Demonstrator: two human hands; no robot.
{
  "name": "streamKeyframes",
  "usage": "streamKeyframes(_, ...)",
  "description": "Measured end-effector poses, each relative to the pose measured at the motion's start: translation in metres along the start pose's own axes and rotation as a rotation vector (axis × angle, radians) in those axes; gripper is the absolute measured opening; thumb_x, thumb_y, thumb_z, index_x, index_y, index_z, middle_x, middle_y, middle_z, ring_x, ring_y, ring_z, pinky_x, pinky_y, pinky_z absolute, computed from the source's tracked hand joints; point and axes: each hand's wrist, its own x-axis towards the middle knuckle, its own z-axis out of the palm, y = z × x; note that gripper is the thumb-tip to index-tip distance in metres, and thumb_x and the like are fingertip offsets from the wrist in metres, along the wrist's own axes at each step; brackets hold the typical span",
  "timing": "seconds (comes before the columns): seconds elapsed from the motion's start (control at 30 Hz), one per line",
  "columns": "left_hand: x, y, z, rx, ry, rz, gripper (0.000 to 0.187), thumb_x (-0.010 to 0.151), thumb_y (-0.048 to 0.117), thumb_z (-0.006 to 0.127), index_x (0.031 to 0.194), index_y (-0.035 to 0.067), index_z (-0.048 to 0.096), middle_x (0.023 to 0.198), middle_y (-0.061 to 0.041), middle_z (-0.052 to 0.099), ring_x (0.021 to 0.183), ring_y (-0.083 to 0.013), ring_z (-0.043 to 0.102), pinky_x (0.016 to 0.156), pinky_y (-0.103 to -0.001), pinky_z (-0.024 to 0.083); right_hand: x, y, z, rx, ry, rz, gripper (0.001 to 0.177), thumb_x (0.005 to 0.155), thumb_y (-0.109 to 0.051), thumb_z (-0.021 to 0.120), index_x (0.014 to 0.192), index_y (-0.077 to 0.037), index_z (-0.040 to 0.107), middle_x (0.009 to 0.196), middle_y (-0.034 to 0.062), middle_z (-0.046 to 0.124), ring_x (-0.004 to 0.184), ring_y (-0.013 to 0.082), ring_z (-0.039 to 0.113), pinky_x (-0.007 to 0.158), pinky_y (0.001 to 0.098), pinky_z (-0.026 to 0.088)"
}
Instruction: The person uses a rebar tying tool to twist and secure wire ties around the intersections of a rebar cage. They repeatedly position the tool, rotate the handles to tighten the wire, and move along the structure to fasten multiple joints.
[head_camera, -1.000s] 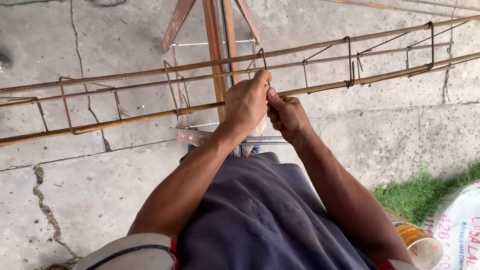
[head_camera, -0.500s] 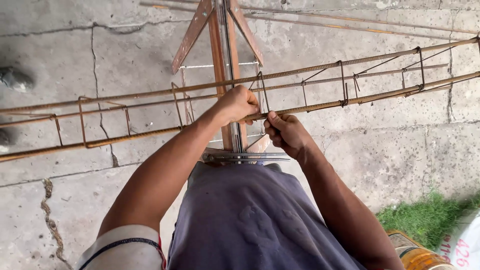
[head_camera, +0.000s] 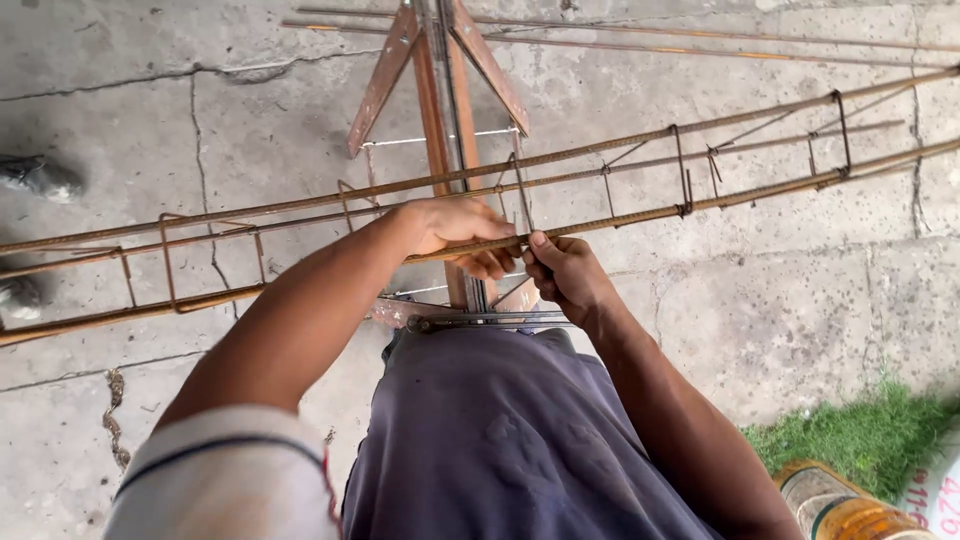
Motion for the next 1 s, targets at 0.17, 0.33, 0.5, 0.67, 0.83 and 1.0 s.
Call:
streamKeyframes(0.17,0.028,-0.010,-0.018,-0.065,-0.329,0.000,0.041,0.099,0.038,0.064,0.118,0.002,0.070,0.109,-0.020,0.075,0.091,-0.0298,0.077,0.075,-0.040,0.067,0.000,0.001,0.000,-0.040,0.029,0.002,0.041,0.104,-0.033,0.060,0.089,0.005,0.061,0.059,0.0071,0.043,0.045,0.0124,0.041,0.042,0.0221,0.033)
streamKeyframes(0.33,0.051,-0.021,-0.025,-0.143,-0.342,0.054,0.035,0.101,0.030,0.064,0.112,-0.002,0.070,0.098,-0.024,0.074,0.080,-0.0317,0.077,0.072,-0.042,0.067,-0.002,0.002,0.002,0.013,0.060,-0.012,0.039,0.104,-0.029,0.061,0.086,0.006,0.059,0.058,0.0077,0.041,0.044,0.0114,0.039,0.040,0.0211,0.031)
streamKeyframes(0.5,0.064,-0.024,-0.017,-0.085,-0.240,0.191,0.030,0.100,0.027,0.064,0.103,-0.002,0.071,0.084,-0.022,0.075,0.072,-0.0277,0.078,0.066,-0.040,0.067,-0.005,0.001,0.004,0.008,0.067,-0.006,0.041,0.103,-0.029,0.062,0.082,0.006,0.059,0.056,0.0071,0.041,0.044,0.0103,0.038,0.039,0.0197,0.031)
streamKeyframes(0.67,0.066,-0.026,-0.020,-0.160,-0.287,0.157,0.031,0.098,0.033,0.068,0.100,0.003,0.075,0.088,-0.021,0.076,0.076,-0.0267,0.078,0.071,-0.042,0.067,-0.006,0.003,0.000,-0.022,0.076,-0.015,0.042,0.104,-0.030,0.063,0.082,0.006,0.059,0.057,0.0069,0.041,0.045,0.0110,0.037,0.042,0.0223,0.031)
streamKeyframes(0.83,0.061,-0.017,-0.020,-0.249,-0.271,-0.026,0.034,0.099,0.035,0.057,0.096,0.004,0.071,0.086,-0.018,0.074,0.072,-0.0233,0.075,0.072,-0.043,0.067,-0.004,0.004,0.001,-0.006,0.079,-0.020,0.042,0.103,-0.031,0.063,0.082,0.005,0.058,0.056,0.0067,0.040,0.043,0.0111,0.038,0.041,0.0221,0.031)
streamKeyframes(1.0,0.069,-0.019,-0.022,-0.280,-0.275,-0.139,0.042,0.094,0.046,0.063,0.095,0.006,0.073,0.084,-0.016,0.074,0.071,-0.0216,0.074,0.073,-0.042,0.067,-0.009,0.002,0.003,0.014,0.085,-0.030,0.042,0.102,-0.031,0.065,0.081,0.006,0.059,0.054,0.0073,0.039,0.042,0.0114,0.037,0.040,0.0219,0.031)
